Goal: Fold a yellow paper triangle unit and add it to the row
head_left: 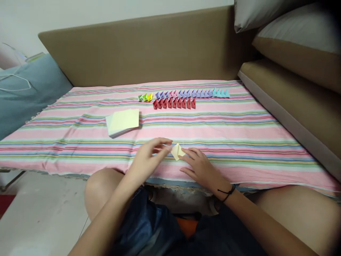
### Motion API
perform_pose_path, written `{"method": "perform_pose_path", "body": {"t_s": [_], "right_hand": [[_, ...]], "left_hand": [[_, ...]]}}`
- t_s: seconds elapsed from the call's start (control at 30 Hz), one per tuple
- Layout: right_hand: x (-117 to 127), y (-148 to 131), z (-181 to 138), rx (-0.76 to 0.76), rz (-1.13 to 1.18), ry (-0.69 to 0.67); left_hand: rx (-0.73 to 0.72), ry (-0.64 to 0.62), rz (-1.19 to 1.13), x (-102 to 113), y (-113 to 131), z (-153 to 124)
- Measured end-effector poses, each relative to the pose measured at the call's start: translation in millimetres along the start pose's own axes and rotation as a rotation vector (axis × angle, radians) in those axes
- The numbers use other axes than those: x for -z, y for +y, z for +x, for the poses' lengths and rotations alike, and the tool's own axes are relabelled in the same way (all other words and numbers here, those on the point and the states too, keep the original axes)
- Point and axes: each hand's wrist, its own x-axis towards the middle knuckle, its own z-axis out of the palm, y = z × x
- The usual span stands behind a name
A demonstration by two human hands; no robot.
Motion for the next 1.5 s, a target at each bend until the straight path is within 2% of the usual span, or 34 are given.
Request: {"method": "perform_pose_path", "body": {"t_s": [0.13,0.23,0.33,0.5,0.6,0.7,0.8,0.87,0.93,1.1,1.2,1.27,1.33,1.43,1.5], "right_hand": [[9.9,7.1,9.2,0.022,0.066,-0.029],[13.5,11.8,14.2,0.022,0.124,-0.043],[13.7,15.3,16.1,0.006,0.198,-0.014],[14.8,10.9,19.9,-0.179,0.395,0.044],[18.6,5.7,23.4,-0.353,0.604,0.023],[23.2,5.3,22.4,-0.505,0.739,0.080],[29.2,9.2,16.9,-0.551,0.757,0.108],[33.5,12.3,13.3,-0.539,0.696,0.159],[36.6,15.2,10.9,-0.502,0.615,0.212],[34.2,21.4,6.4,-0.273,0.350,0.206],[29.4,22.2,2.0,-0.129,0.280,0.182],[26.8,21.8,-0.5,-0.100,0.274,0.140],[25.0,21.3,-2.0,-0.104,0.276,0.104],[23.8,21.1,-3.1,-0.125,0.285,0.097],[23.6,21.2,-3.5,-0.129,0.287,0.101]], "left_hand": [[0.064,-0.172,0.286,-27.1,-21.1,33.1],[0.091,-0.219,0.300,-37.4,-32.0,51.7],[0.127,-0.286,0.255,-36.8,-39.2,61.7],[0.171,-0.399,0.096,-30.1,-44.2,62.7],[0.222,-0.454,-0.167,-30.7,-39.7,56.5],[0.299,-0.450,-0.416,-35.6,-31.1,48.7],[0.365,-0.447,-0.553,-42.0,-23.5,42.3],[0.383,-0.428,-0.597,-46.0,-20.7,39.4],[0.325,-0.388,-0.545,-49.7,-19.8,37.1],[0.058,-0.234,-0.057,-60.3,-23.0,31.7],[-0.087,-0.181,0.114,-64.4,-25.7,29.8],[-0.115,-0.187,0.117,-64.5,-27.0,30.0],[-0.075,-0.226,0.061,-62.7,-27.7,31.2],[-0.016,-0.266,-0.022,-58.3,-28.3,33.8],[-0.030,-0.292,-0.052,-54.7,-28.6,35.7]]}}
